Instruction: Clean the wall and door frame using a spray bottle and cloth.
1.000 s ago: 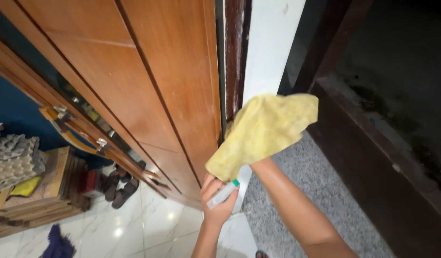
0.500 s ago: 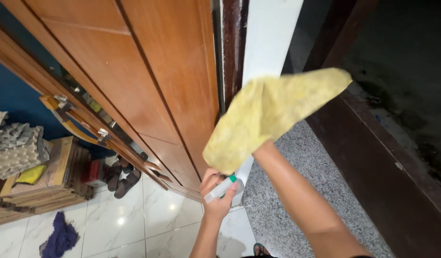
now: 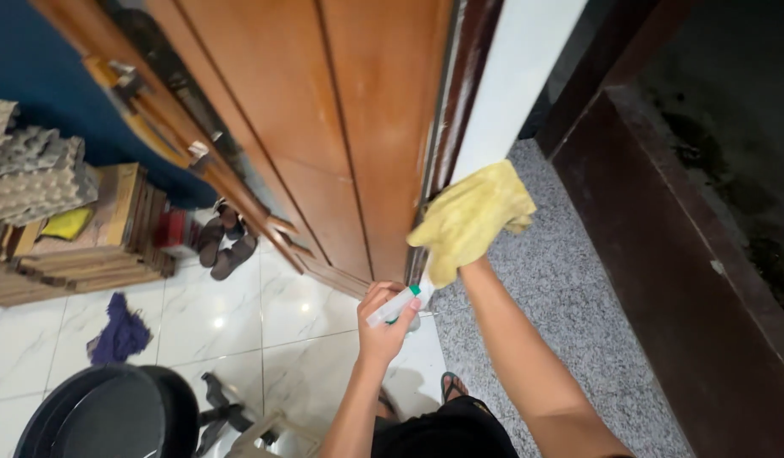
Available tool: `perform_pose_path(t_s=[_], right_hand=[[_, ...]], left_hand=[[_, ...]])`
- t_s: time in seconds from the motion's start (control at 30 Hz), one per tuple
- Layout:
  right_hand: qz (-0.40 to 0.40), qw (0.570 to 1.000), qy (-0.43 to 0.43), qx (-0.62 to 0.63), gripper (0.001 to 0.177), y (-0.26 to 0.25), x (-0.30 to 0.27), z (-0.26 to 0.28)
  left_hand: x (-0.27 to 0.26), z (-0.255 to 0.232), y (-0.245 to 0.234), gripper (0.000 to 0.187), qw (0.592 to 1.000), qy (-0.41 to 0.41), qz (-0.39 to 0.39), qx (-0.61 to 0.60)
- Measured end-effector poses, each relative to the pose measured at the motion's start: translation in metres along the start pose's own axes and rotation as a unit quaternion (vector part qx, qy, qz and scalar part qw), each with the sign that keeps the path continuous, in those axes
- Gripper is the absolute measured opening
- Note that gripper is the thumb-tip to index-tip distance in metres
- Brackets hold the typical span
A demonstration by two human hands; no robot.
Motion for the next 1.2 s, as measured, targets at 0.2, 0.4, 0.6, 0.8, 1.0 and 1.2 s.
perform_pose_path(t_s=[0.2,0.4,0.6,0.8,1.0,1.2], right_hand=[[0.026,0.997,-0.001,0.071,0.045,0.030,-0.023,0.056],[0.095,0.972,-0.010,0.214,0.044,0.075,-0.070,0.128],[0.289,0.920,0.067,0.256,0.030,0.137,-0.219,0.186],[0.633,0.716,0.099,0.277,0.042,0.193,-0.294,0.295],[0.740,0.385,0.424,0.352,0.045,0.213,-0.376,0.352],[0.758,0.454,0.288,0.369,0.035,0.335,-0.629,0.319]], left_hand=[[-0.039,0.004,-0.051,0.017,0.997,-0.056,-0.055,0.028],[-0.085,-0.029,-0.101,0.019,0.987,0.026,-0.092,0.127],[-0.246,0.085,-0.150,0.067,0.903,-0.339,-0.250,-0.088],[-0.349,0.021,-0.245,0.036,0.863,-0.331,-0.358,0.131],[-0.472,0.047,-0.328,0.033,0.747,-0.369,-0.531,0.153],[-0.555,0.126,-0.425,0.034,0.706,-0.399,-0.551,0.196]])
Point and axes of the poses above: each hand's wrist, its own x-axis towards the middle knuckle, its own y-axis out of the palm, z = x × y, the point moved 7 cm from there along x, towards the middle knuckle, and after that the axes turned 10 degrees about -z, right-handed, at the moved point
